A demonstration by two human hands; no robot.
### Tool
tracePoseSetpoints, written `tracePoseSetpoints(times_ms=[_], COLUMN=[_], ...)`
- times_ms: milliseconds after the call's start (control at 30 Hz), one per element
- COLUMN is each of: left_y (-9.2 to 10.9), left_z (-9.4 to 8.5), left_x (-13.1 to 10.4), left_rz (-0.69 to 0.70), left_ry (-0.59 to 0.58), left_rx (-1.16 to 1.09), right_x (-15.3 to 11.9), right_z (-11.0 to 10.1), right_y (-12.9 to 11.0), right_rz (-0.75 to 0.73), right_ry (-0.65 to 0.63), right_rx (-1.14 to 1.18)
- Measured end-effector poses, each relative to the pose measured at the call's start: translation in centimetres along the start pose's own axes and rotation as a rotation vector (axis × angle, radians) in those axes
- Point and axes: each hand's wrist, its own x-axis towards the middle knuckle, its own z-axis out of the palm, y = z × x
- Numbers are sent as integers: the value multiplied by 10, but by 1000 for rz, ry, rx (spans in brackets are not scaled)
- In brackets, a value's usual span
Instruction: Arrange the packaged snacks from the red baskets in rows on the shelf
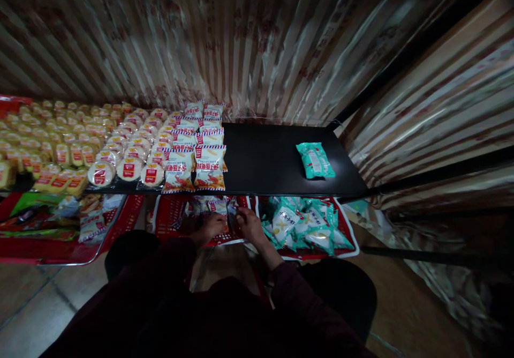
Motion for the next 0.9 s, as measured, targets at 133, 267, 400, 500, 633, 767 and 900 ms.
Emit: tracePoseSetpoints(times_ms=[133,267,400,500,633,767,900], left_y=[-5,-1,4,7,10,12,13], left_z=[-2,-6,-12,-15,-11,-3,-1], left_x=[7,15,21,24,25,24,25], left_rz=[-24,1,59,99,156,114,25], left_ry=[11,16,57,77,99,26,66], left_rx=[42,50,40,38,18,-134,-171], right_x=[22,35,38,35,30,24,14], right_z=[27,50,60,58,54,54,55], right_y=[2,7,14,17,18,14,4], right_rz=[-61,45,160,146,27,-80,-159], right_ry=[8,19,19,11,53,111,24], right_rx=[-133,-197,-219,-215,-130,-20,81])
